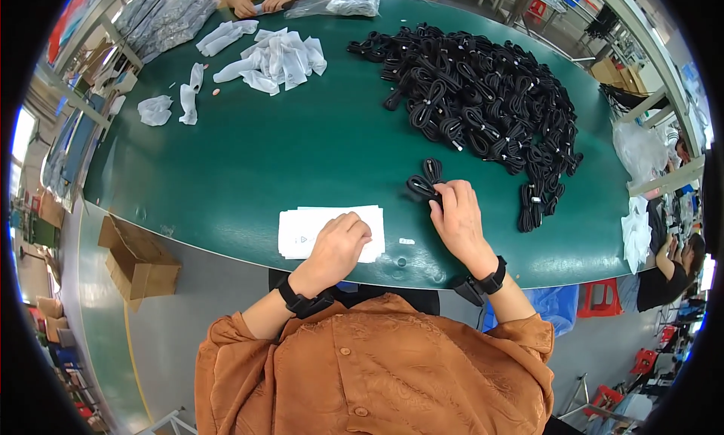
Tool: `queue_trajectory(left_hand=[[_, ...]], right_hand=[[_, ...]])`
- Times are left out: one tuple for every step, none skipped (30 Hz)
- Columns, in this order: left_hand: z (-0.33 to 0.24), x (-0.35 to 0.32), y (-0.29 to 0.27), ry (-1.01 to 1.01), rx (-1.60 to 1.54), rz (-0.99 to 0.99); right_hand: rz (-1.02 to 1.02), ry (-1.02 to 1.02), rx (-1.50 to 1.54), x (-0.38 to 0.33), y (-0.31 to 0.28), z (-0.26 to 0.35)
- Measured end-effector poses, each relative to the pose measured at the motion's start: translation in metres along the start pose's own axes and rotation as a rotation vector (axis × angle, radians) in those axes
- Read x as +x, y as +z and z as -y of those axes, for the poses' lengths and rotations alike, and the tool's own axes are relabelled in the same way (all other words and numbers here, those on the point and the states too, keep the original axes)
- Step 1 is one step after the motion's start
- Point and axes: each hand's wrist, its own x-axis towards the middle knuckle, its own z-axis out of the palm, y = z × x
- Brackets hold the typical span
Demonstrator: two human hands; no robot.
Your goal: Manually wrapping small black electronic components into individual white protective paper sleeves at a workbench.
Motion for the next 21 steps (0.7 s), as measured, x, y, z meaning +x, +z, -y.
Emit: queue_trajectory(left_hand=[[0.002, -0.001, -0.001, -0.03, -0.019, -0.017], [0.003, -0.001, -0.002, -0.059, -0.039, -0.034], [0.005, -0.001, -0.004, -0.056, -0.037, -0.031], [0.005, 0.0, -0.006, -0.122, -0.092, -0.031], [0.005, 0.001, -0.008, -0.189, -0.147, -0.029], [0.006, 0.002, -0.009, -0.255, -0.202, -0.028], [0.007, 0.003, -0.01, -0.253, -0.201, -0.026], [0.008, 0.005, -0.012, -0.307, -0.246, -0.018], [0.009, 0.005, -0.012, -0.363, -0.29, -0.011], [0.01, 0.006, -0.012, -0.418, -0.335, -0.005], [0.011, 0.005, -0.012, -0.418, -0.334, -0.004], [0.013, 0.004, -0.011, -0.402, -0.355, -0.032], [0.015, 0.003, -0.009, -0.387, -0.376, -0.061], [0.014, 0.004, -0.01, -0.369, -0.399, -0.088], [0.014, 0.006, -0.011, -0.368, -0.399, -0.086], [0.012, 0.007, -0.013, -0.295, -0.392, -0.076], [0.011, 0.008, -0.015, -0.221, -0.384, -0.066], [0.009, 0.01, -0.017, -0.148, -0.377, -0.057], [0.007, 0.012, -0.02, -0.147, -0.376, -0.057], [0.003, 0.015, -0.023, -0.045, -0.301, -0.054], [0.0, 0.018, -0.025, 0.056, -0.225, -0.052]], right_hand=[[-0.069, -0.015, 0.061, 0.001, -0.002, 0.008], [-0.138, -0.03, 0.121, 0.003, -0.003, 0.014], [-0.142, -0.028, 0.122, 0.004, -0.001, 0.016], [-0.138, -0.03, 0.149, 0.006, -0.001, 0.018], [-0.134, -0.031, 0.176, 0.008, -0.001, 0.02], [-0.131, -0.033, 0.203, 0.01, -0.001, 0.023], [-0.132, -0.031, 0.203, 0.01, -0.003, 0.027], [-0.038, -0.03, 0.284, 0.01, -0.008, 0.032], [0.059, -0.03, 0.365, 0.01, -0.014, 0.037], [0.156, -0.031, 0.446, 0.008, -0.017, 0.04], [0.155, -0.03, 0.447, 0.006, -0.016, 0.04], [0.18, -0.067, 0.439, 0.003, -0.015, 0.04], [0.205, -0.104, 0.431, 0.001, -0.013, 0.04], [0.229, -0.139, 0.421, 0.0, -0.012, 0.039], [0.227, -0.137, 0.421, -0.001, -0.011, 0.038], [0.261, -0.146, 0.452, -0.001, -0.01, 0.036], [0.295, -0.156, 0.482, -0.001, -0.009, 0.035], [0.329, -0.166, 0.513, -0.001, -0.009, 0.034], [0.327, -0.166, 0.513, 0.001, -0.008, 0.035], [0.469, 0.108, 0.703, 0.004, -0.007, 0.038], [0.606, 0.389, 0.886, 0.007, -0.006, 0.041]])
